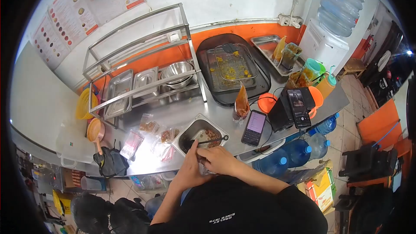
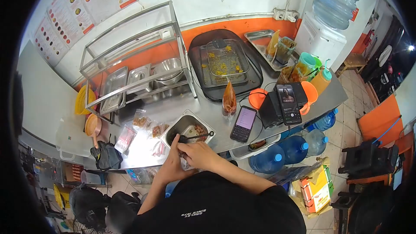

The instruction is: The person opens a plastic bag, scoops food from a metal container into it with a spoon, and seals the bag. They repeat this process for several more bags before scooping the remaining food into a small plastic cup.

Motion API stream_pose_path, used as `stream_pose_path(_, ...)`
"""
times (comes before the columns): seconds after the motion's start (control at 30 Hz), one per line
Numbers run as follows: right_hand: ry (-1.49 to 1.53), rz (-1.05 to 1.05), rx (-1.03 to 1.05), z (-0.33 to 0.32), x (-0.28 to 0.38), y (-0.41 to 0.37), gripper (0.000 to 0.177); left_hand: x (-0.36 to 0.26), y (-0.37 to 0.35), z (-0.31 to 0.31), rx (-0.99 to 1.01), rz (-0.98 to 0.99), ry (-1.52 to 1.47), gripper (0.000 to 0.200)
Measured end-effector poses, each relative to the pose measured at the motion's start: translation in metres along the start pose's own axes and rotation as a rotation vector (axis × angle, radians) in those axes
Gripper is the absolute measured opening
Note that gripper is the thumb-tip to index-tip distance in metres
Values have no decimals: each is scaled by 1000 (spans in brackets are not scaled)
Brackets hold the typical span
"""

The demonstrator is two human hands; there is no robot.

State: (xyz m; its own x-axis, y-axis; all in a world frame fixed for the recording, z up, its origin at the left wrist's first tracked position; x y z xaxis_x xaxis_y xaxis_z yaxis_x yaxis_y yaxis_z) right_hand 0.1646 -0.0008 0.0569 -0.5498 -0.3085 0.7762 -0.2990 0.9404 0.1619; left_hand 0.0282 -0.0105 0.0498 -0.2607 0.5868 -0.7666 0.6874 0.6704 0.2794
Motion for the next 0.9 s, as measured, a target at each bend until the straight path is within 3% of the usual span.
stream_pose_path(0.1, -16, -29, -41, 3, -3, 0, 19, -12, 9, -6, -53, 45, 185, 106)
stream_pose_path(0.17, -32, -41, -82, 1, -3, 0, 18, -12, 11, -7, -147, 74, 197, 78)
stream_pose_path(0.2, -5, -12, -120, -4, -1, 2, 16, -7, 10, -6, -148, 74, 197, 78)
stream_pose_path(0.27, 22, 17, -159, -9, 3, 2, 15, 7, 7, -4, -124, 11, 269, 49)
stream_pose_path(0.3, 88, 74, -193, -12, 2, 2, 15, 6, 10, -4, -124, 12, 269, 49)
stream_pose_path(0.37, 155, 132, -226, -14, 5, 1, 15, 0, 15, -7, -347, 77, 413, 37)
stream_pose_path(0.43, 344, 183, -169, -12, 7, -1, 13, 0, 17, -5, -384, 82, 453, 37)
stream_pose_path(0.57, 244, 95, -170, -6, 3, -2, 11, 0, 23, 0, -495, 141, 525, 32)
stream_pose_path(0.63, 189, 159, -71, -10, 5, -3, 13, -5, 24, -5, -482, 126, 513, 33)
stream_pose_path(0.8, 292, 250, -74, -32, 9, -3, 26, 29, 8, -27, -442, 44, 638, 30)
stream_pose_path(0.87, 334, 293, -114, -36, 6, -1, 31, 42, 1, -36, -711, -113, 228, 17)
stream_pose_path(0.9, 378, 309, -115, -36, 5, 0, 33, 47, -1, -32, -750, -190, -67, 11)
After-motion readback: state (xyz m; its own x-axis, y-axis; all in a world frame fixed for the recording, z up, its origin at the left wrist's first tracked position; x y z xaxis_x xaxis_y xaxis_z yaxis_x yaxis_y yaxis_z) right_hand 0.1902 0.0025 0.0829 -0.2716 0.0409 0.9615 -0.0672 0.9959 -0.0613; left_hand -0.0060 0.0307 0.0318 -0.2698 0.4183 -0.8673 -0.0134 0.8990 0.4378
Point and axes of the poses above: each hand's wrist, its own y-axis towards the middle knuckle, its own z-axis out of the palm, x = y × z, the point moved 3 cm from there along y, towards the middle knuckle, and after that the axes turned 15 degrees about z, right-handed, at the moved point
